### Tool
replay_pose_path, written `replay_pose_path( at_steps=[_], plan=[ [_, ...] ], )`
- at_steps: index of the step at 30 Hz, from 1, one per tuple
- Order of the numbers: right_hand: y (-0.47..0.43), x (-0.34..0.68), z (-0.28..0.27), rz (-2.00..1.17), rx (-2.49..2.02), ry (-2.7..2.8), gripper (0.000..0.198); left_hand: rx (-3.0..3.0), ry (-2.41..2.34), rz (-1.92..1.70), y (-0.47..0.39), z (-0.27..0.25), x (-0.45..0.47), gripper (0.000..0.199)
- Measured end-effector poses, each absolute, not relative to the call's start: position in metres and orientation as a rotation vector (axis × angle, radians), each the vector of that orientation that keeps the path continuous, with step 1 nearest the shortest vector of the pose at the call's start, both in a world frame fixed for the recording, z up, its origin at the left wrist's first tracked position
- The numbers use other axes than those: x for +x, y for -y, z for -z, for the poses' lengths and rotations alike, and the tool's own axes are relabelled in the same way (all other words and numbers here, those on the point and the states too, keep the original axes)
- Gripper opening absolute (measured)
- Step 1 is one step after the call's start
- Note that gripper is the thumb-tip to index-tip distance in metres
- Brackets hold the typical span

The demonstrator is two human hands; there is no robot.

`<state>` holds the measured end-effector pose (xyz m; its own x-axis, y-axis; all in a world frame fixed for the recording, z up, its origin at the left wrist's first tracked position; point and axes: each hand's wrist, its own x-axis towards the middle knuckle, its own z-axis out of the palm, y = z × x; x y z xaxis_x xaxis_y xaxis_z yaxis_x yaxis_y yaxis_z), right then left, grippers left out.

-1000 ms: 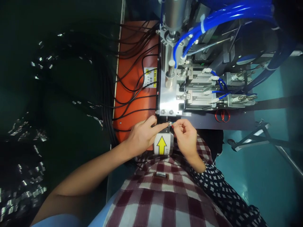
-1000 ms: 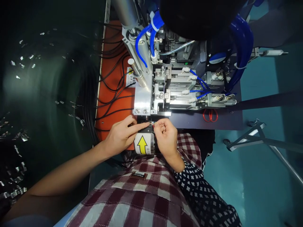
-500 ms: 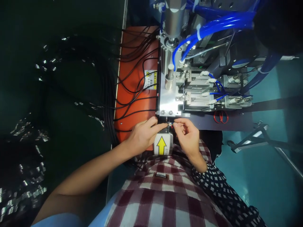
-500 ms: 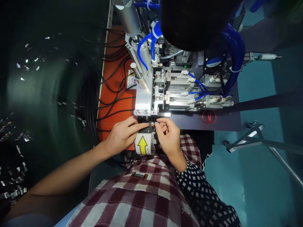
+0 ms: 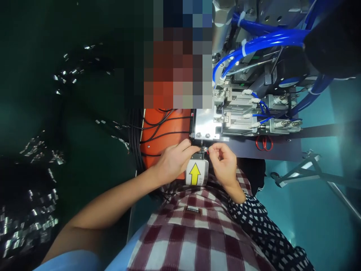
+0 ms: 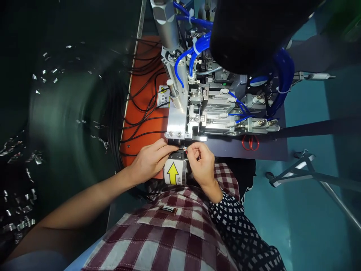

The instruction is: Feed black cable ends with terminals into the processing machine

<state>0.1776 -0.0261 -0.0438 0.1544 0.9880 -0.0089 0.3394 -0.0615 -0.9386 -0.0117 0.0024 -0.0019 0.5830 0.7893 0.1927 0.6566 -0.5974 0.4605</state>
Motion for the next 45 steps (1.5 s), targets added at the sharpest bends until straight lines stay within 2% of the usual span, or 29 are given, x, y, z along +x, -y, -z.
replay_pose_path(
  at_steps=[6, 13, 21, 31, 43, 45],
  plan=[
    [0.027, 0.177, 0.040, -0.940, -1.601, 1.336, 0.008, 2.507, -1.189, -0.481, -0.002, 0.004, -0.013, 0.028],
    [0.024, 0.181, 0.040, -1.267, -1.573, 1.095, 0.016, 2.392, -1.359, -0.436, 0.003, -0.002, -0.008, 0.021],
    [0.024, 0.181, 0.025, -0.910, -1.636, 1.465, 0.020, 2.342, -1.355, -0.469, 0.006, 0.000, -0.008, 0.018],
    [0.021, 0.175, 0.030, -0.800, -1.596, 1.461, 0.013, 2.320, -1.339, -0.502, 0.003, 0.002, -0.008, 0.015],
    [0.016, 0.181, 0.038, -1.360, -1.579, 1.052, 0.021, 2.522, -1.060, -0.547, -0.009, 0.004, -0.021, 0.032],
    [0.018, 0.183, 0.038, -1.356, -1.596, 1.035, 0.022, 2.556, -1.045, -0.542, -0.010, 0.005, -0.021, 0.032]
  ],
)
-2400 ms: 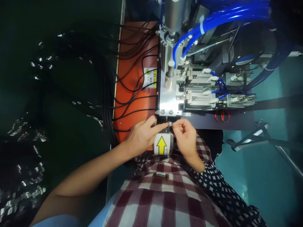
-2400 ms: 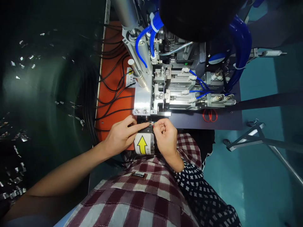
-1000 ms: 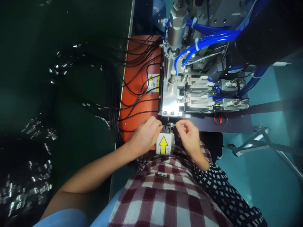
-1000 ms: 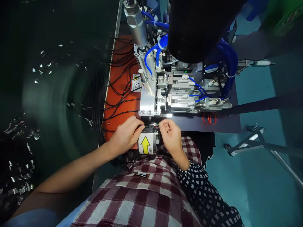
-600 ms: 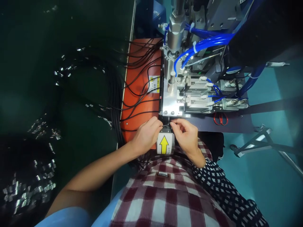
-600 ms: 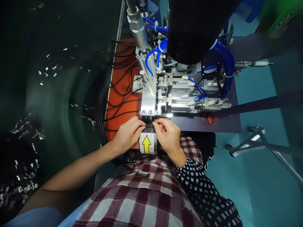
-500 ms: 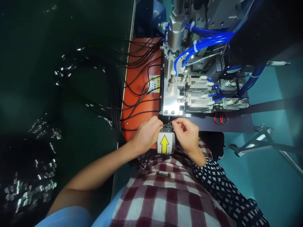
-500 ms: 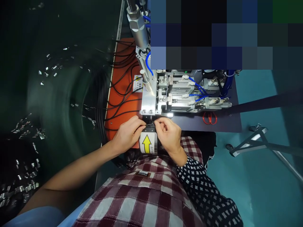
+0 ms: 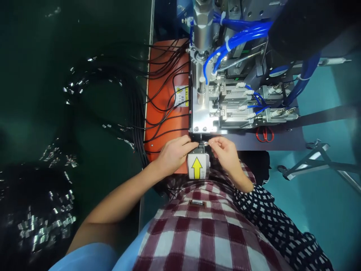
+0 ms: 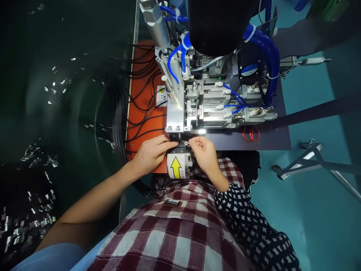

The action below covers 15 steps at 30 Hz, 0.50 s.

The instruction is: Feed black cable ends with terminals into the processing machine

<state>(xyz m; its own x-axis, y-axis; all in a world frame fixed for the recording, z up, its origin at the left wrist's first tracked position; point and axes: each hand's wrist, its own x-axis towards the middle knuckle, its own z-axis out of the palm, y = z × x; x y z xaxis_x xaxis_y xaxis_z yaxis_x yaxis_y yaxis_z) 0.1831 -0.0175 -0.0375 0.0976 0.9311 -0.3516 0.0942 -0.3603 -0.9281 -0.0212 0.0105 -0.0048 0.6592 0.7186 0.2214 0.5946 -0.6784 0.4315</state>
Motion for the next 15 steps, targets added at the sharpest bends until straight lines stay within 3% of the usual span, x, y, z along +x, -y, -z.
replay_pose_path(
  at_steps=[8, 15],
  plan=[
    [0.033, 0.177, 0.027, -0.836, -1.568, 1.358, 0.013, 2.554, -1.105, -0.485, -0.009, 0.006, -0.021, 0.032],
    [0.030, 0.181, 0.034, -0.836, -1.553, 1.471, 0.011, 2.554, -1.070, -0.511, -0.009, 0.005, -0.021, 0.032]
  ],
)
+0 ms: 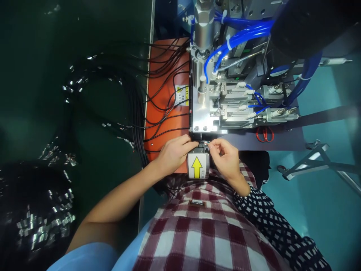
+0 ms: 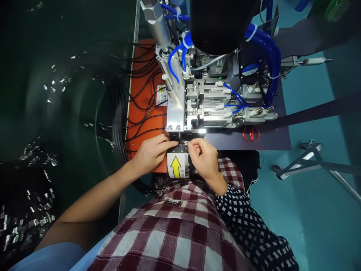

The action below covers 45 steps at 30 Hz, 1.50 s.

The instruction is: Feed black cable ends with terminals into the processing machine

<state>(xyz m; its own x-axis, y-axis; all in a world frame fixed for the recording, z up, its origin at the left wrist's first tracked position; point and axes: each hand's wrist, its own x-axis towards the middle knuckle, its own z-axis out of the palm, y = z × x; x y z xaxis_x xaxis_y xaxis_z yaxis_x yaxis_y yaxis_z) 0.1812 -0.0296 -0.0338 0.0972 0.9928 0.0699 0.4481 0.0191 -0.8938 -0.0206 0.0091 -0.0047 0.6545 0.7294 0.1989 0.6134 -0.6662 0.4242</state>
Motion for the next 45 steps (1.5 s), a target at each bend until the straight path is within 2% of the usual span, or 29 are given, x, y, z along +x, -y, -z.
replay_pose_path(
  at_steps=[22, 26, 30, 37, 41, 45],
  plan=[
    [0.013, 0.203, 0.039, -0.842, -1.326, 1.832, 0.013, 2.499, -1.085, -0.471, -0.010, 0.003, -0.022, 0.030],
    [0.018, 0.198, 0.042, -0.992, -1.415, 1.620, 0.012, 2.526, -1.097, -0.454, -0.010, 0.004, -0.022, 0.030],
    [0.022, 0.194, 0.050, -1.264, -1.498, 1.275, 0.020, 2.559, -1.099, -0.452, -0.009, 0.004, -0.022, 0.030],
    [0.020, 0.182, 0.046, -1.325, -1.476, 1.123, 0.026, 2.557, -1.105, -0.451, -0.010, 0.006, -0.022, 0.032],
    [0.018, 0.175, 0.047, -1.514, -1.367, 0.898, 0.030, 2.646, -1.142, -0.440, -0.007, 0.004, -0.021, 0.031],
    [0.017, 0.173, 0.049, -1.567, -1.333, 0.783, 0.032, 2.783, -1.253, -0.274, 0.002, -0.004, -0.017, 0.032]
  ],
)
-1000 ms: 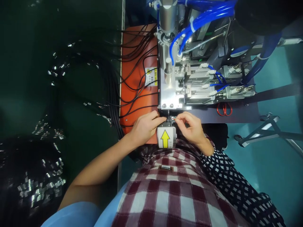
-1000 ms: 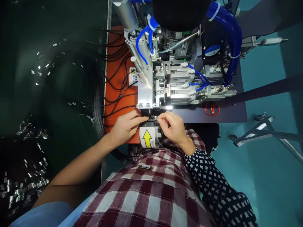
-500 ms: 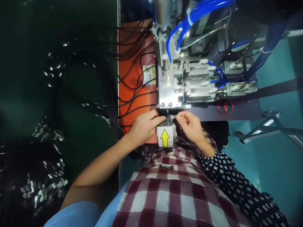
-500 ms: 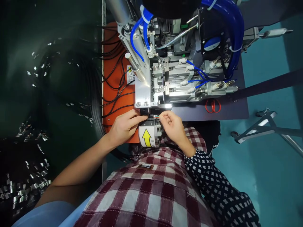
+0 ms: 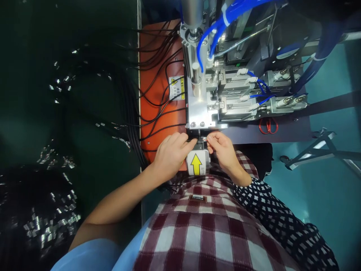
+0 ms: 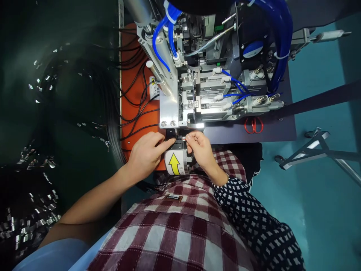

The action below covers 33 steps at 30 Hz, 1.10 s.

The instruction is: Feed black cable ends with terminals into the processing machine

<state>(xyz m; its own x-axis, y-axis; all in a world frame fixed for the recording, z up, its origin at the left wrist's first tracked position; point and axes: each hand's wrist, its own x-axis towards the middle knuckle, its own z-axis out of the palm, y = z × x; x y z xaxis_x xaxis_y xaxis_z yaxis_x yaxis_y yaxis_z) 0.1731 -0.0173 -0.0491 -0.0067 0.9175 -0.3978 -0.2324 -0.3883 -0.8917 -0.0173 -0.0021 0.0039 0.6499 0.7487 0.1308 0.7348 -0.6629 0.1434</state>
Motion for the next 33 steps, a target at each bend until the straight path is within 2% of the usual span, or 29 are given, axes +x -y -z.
replay_pose_path(
  at_steps=[4, 16, 24, 28, 31, 33],
  plan=[
    [0.018, 0.174, 0.049, -1.597, -1.324, 0.767, 0.031, 2.649, -1.270, -0.116, 0.006, -0.011, -0.013, 0.035],
    [0.021, 0.168, 0.054, -1.515, -1.289, 0.798, 0.032, 2.656, -1.171, -0.312, 0.004, 0.006, -0.006, 0.031],
    [0.022, 0.166, 0.053, -1.465, -1.282, 0.834, 0.029, 2.667, -1.324, -0.219, 0.010, 0.005, 0.004, 0.031],
    [0.021, 0.165, 0.055, -1.470, -1.287, 0.807, 0.029, 2.482, -1.343, -0.411, 0.018, 0.008, -0.001, 0.032],
    [0.020, 0.166, 0.057, -1.486, -1.268, 0.796, 0.030, 2.286, -1.453, -0.573, 0.038, 0.008, -0.014, 0.042],
    [0.019, 0.166, 0.059, -1.486, -1.260, 0.802, 0.031, 2.255, -1.620, -0.527, 0.054, 0.007, -0.022, 0.046]
  ],
)
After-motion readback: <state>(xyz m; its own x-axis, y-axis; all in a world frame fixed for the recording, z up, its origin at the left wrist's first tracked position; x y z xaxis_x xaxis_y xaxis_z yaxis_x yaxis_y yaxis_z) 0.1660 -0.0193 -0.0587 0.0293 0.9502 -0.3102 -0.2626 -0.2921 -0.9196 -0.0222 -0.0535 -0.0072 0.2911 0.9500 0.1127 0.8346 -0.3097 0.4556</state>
